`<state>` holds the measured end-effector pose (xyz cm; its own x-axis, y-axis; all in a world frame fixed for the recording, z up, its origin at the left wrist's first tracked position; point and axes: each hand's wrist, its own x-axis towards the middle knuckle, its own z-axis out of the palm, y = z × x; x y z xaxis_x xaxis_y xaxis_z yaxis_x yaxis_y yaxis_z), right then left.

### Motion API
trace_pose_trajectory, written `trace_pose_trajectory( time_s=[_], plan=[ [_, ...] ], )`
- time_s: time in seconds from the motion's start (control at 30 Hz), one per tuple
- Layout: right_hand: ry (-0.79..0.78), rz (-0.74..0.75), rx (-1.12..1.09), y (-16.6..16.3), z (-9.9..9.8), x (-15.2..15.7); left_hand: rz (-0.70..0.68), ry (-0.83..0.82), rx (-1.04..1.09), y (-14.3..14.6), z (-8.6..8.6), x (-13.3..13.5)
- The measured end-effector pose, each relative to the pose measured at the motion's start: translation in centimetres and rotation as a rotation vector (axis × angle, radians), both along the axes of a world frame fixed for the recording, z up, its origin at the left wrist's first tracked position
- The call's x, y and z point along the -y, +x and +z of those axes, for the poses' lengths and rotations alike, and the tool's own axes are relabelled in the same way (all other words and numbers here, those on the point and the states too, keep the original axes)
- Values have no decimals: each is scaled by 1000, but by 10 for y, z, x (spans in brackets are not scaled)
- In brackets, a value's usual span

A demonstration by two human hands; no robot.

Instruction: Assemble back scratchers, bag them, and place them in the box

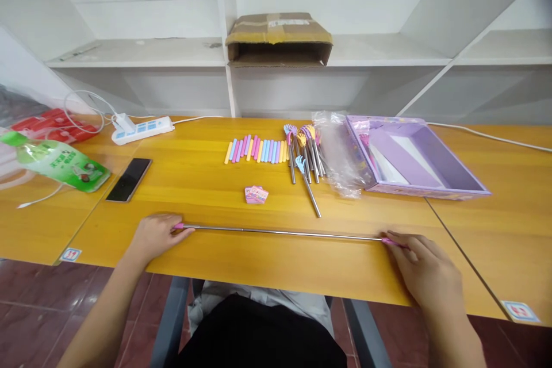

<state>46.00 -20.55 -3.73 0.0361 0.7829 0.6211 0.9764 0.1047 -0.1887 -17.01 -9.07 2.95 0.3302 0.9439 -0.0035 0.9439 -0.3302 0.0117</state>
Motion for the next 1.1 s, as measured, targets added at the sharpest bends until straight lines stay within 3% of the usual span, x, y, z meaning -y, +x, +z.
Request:
trace_pose_trajectory(
  time_s=[0.27, 0.33, 0.47, 0.63, 0.7, 0.8, 0.9, 1.1],
  plan=[
    [-14, -35, 16, -1, 0, 7, 22, -30, -62, 3, 10, 9],
    [-33, 17, -22, -12, 1, 3, 8, -41, -78, 11, 13, 10],
    [-101, 265, -136, -65, 9, -13, -70, -92, -79, 48, 15, 12],
    [-152, 491, -75, -153, 22, -25, -104, -135, -47, 125, 6, 23],
    [-173, 544, -13, -181, 26, -24, -152, -172, 1, 153, 1, 30],
    [-172, 493, 12, -210, 27, -23, -173, -190, 53, 178, -4, 37],
    [-166, 422, -16, -218, 24, -24, -145, -179, 80, 184, -6, 38],
    [-171, 478, -76, -209, 18, -27, -173, -149, 122, 180, -10, 37]
  ],
)
